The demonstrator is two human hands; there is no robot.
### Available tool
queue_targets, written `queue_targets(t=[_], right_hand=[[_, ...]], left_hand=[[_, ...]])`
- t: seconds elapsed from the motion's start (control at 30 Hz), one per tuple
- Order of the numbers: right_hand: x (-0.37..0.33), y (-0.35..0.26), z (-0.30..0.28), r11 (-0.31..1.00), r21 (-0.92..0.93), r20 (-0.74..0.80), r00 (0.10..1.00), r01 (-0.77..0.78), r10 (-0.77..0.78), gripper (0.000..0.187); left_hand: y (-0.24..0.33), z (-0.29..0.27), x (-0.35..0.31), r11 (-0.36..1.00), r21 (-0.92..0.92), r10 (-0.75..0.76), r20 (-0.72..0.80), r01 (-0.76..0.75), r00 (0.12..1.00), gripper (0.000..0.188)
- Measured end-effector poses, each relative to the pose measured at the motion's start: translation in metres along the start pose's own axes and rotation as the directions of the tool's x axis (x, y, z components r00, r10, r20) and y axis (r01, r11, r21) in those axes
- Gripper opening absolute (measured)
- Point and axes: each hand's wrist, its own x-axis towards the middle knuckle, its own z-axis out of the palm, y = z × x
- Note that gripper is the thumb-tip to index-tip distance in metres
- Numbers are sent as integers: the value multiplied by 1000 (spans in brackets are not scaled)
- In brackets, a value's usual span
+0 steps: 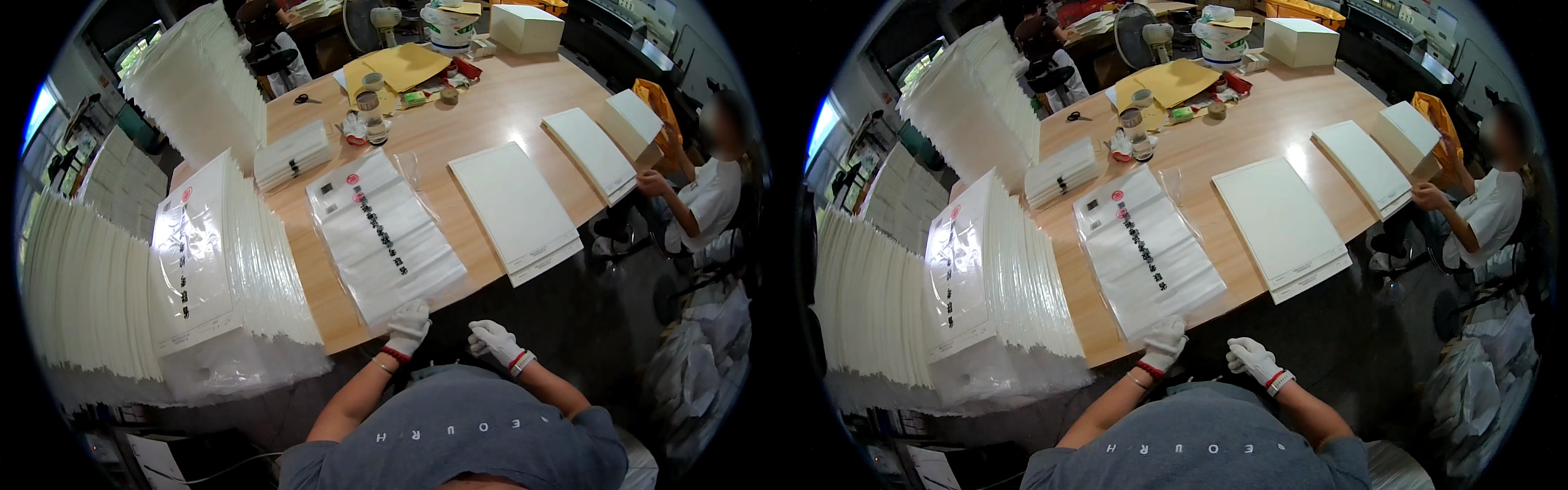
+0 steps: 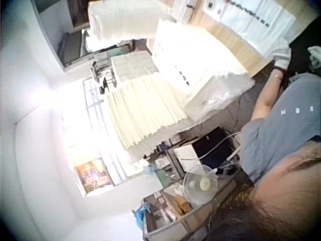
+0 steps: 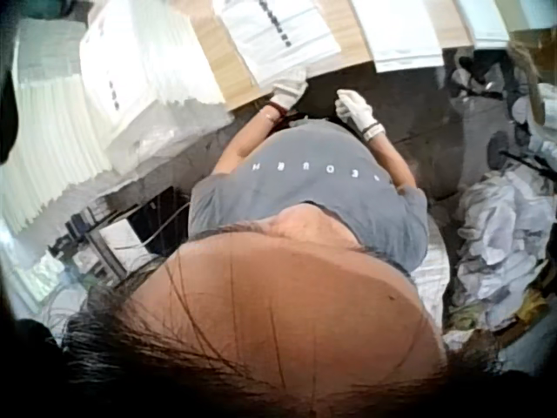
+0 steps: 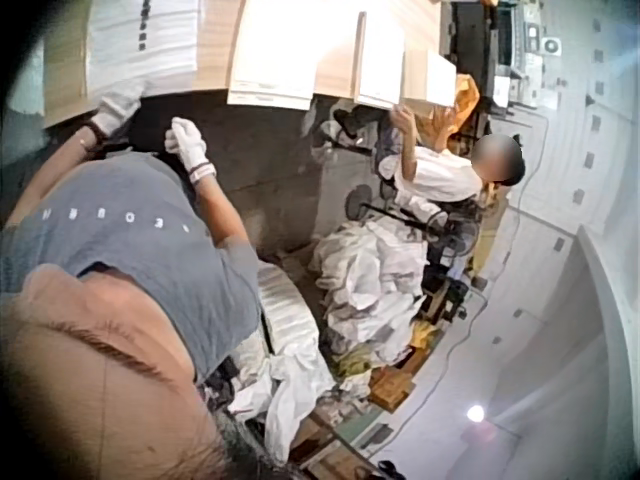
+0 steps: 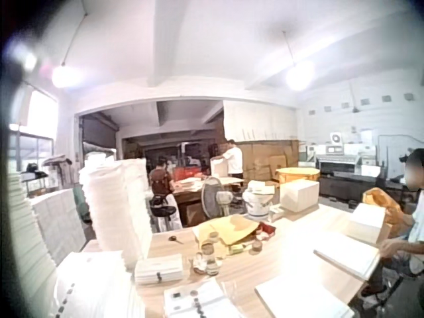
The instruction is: The person repeatedly picks up white paper sheets, places them into clear plastic sleeves, and stacks the packaged items on the table. The person wears white gloves and works at a large table with stacks of paper and packaging materials.
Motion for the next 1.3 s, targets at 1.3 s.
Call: queue_targets(t=[1.3], right_hand=[[76,-88,-116,-206,-951,290,438,229,-851,57]], left_hand=[[24,-142,62,1000,6,2,-520,1,854,51]])
